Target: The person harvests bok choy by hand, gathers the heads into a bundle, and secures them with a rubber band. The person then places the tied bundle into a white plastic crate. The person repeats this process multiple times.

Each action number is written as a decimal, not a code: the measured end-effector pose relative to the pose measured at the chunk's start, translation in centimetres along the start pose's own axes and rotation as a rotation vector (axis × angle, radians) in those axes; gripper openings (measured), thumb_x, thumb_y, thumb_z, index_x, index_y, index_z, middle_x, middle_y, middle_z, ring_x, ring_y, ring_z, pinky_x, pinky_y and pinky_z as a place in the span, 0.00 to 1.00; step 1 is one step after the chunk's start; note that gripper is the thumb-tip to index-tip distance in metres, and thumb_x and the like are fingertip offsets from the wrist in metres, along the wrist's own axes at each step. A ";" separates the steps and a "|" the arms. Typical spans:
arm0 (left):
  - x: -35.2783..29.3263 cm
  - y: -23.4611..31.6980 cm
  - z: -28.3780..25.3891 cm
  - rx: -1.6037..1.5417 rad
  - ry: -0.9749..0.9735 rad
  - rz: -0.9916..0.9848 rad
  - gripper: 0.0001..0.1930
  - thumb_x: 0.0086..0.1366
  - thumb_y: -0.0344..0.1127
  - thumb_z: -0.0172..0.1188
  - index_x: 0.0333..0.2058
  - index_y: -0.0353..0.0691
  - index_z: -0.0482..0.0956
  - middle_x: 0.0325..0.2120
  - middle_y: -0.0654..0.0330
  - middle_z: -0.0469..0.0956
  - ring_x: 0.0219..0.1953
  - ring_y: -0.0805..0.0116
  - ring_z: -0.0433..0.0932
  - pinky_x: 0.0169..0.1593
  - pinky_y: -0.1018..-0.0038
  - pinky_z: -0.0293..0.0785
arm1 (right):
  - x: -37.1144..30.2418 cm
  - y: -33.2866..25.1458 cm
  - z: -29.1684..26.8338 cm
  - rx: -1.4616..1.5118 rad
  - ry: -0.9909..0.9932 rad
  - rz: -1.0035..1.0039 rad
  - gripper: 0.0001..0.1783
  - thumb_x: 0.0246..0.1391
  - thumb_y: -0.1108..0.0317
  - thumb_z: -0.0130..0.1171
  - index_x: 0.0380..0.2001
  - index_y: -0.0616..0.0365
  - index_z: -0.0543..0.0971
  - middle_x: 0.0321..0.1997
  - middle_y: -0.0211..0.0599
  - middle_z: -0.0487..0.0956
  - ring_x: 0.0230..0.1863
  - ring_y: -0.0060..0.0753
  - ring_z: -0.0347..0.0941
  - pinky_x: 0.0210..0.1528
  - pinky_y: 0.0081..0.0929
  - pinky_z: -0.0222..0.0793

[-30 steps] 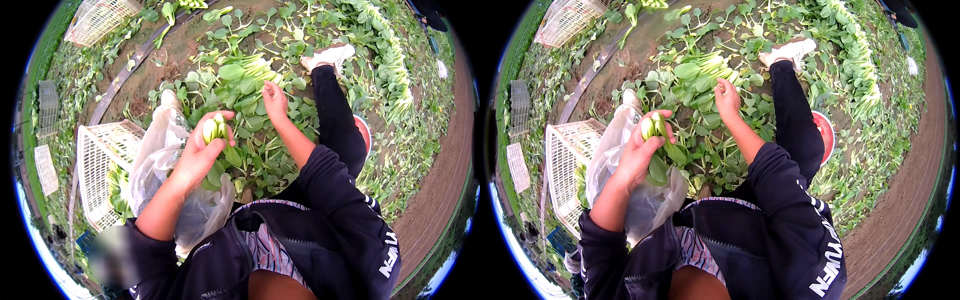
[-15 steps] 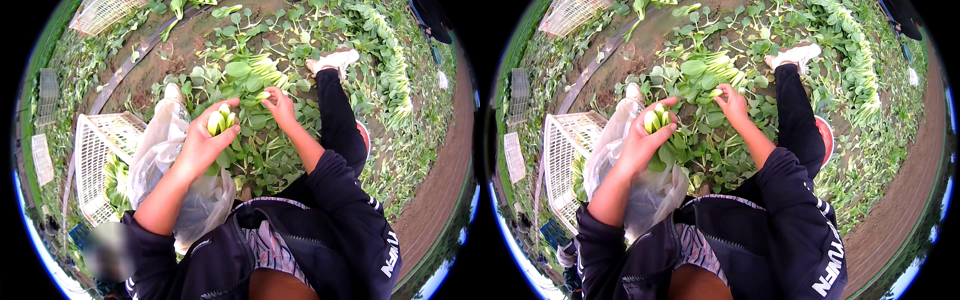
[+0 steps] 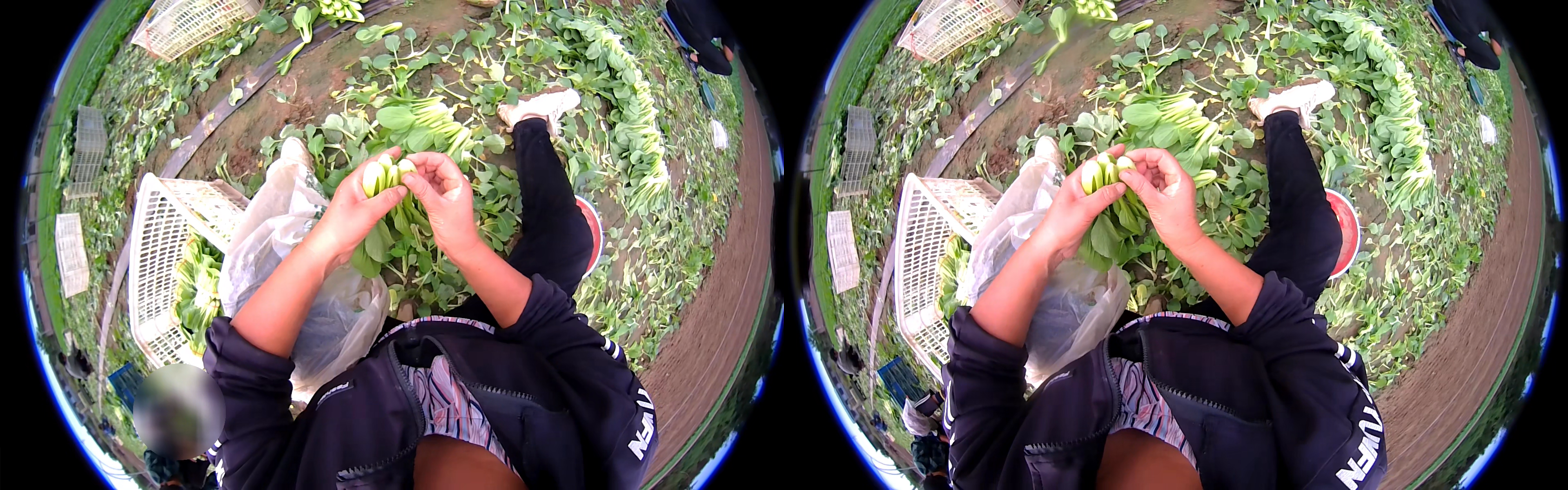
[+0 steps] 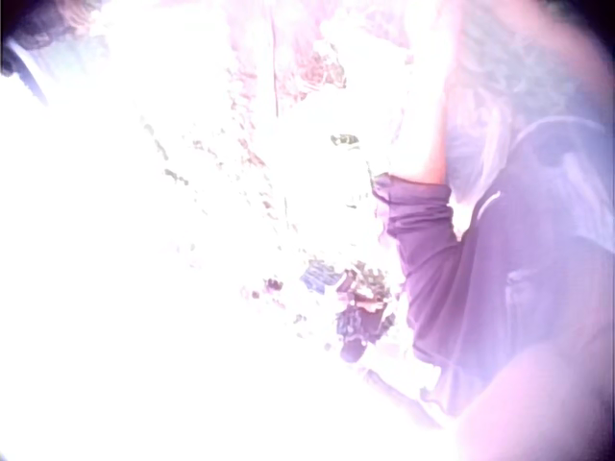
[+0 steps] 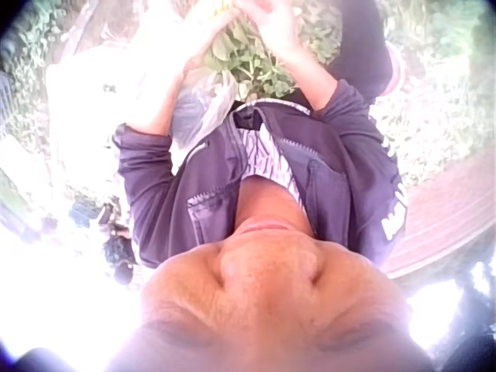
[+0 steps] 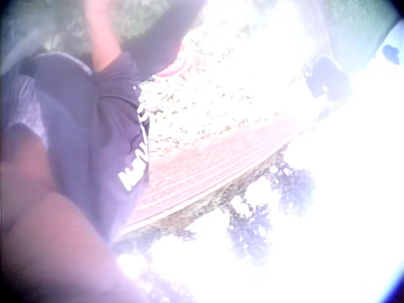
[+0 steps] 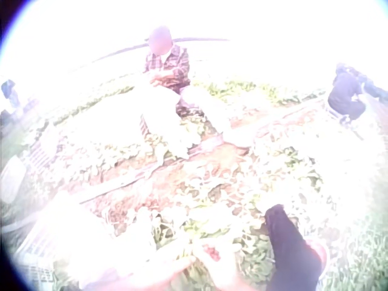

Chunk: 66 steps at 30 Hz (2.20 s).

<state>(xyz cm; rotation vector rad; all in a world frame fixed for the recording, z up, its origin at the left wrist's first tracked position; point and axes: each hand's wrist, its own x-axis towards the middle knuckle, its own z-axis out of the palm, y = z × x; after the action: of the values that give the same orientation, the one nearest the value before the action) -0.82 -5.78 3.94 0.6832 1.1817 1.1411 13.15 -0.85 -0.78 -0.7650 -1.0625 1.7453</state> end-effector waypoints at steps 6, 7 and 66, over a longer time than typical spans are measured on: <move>-0.3 0.7 0.7 -0.043 -0.016 -0.002 0.24 0.60 0.27 0.60 0.56 0.38 0.68 0.45 0.64 0.74 0.48 0.77 0.71 0.54 0.77 0.66 | -0.4 -0.4 0.2 -0.253 -0.030 -0.189 0.14 0.54 0.71 0.61 0.44 0.59 0.76 0.34 0.29 0.78 0.33 0.20 0.70 0.38 0.18 0.67; -0.2 0.7 0.7 -0.013 -0.017 -0.002 0.22 0.60 0.27 0.60 0.54 0.39 0.69 0.44 0.65 0.74 0.47 0.78 0.71 0.53 0.78 0.67 | -0.5 -0.8 -0.2 -0.374 -0.044 -0.225 0.14 0.54 0.70 0.61 0.45 0.59 0.76 0.33 0.32 0.78 0.33 0.22 0.71 0.38 0.19 0.67; -0.6 5.0 1.7 0.230 -0.043 -0.054 0.26 0.55 0.19 0.58 0.54 0.39 0.70 0.33 0.66 0.72 0.36 0.79 0.73 0.42 0.81 0.69 | 20.6 9.9 -21.3 -0.084 0.422 0.208 0.19 0.55 0.60 0.63 0.47 0.54 0.78 0.45 0.24 0.78 0.47 0.20 0.71 0.54 0.22 0.62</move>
<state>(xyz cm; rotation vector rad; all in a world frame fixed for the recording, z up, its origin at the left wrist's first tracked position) -0.80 -4.44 9.09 0.8414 1.2995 0.9492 19.37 23.17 -19.76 -1.2697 -0.7915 1.6150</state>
